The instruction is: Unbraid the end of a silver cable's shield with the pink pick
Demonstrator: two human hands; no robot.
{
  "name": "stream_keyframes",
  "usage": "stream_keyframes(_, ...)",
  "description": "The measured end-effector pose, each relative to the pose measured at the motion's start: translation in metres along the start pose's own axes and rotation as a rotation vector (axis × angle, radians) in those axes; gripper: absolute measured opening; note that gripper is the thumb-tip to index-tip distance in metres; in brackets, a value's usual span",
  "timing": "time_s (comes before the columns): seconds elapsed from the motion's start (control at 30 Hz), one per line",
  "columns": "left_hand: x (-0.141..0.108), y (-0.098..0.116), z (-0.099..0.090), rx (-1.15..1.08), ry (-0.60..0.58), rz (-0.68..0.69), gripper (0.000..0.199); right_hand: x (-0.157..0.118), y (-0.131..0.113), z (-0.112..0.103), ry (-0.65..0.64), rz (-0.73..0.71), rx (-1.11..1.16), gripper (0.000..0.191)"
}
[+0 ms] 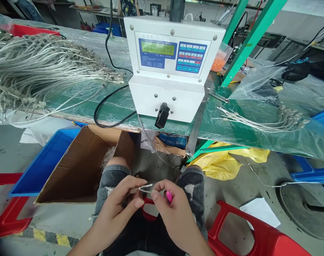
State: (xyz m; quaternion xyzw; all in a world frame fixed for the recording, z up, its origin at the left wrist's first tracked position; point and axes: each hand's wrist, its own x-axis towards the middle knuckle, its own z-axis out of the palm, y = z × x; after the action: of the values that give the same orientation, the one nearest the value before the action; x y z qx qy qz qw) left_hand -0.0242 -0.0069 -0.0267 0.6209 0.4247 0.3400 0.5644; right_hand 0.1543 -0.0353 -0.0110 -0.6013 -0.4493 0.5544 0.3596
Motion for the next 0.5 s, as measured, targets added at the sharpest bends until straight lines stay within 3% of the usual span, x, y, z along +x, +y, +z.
stream_keyframes(0.1,0.004,0.005,-0.002,0.102,0.045,0.084,0.017,-0.001,-0.005,0.002,-0.024,-0.021,-0.043,0.024)
stream_keyframes(0.27,0.006,0.000,0.007,-0.056,0.209,-0.038,0.023,-0.001,0.002,0.000,0.040,-0.101,-0.110,0.025)
stream_keyframes(0.4,0.009,0.000,0.009,-0.161,0.273,-0.129,0.028,-0.002,0.015,0.000,0.313,-0.434,-0.262,0.010)
stream_keyframes(0.5,0.011,0.004,0.008,-0.154,0.278,-0.141,0.029,0.001,0.016,0.006,0.408,-0.735,-0.510,0.028)
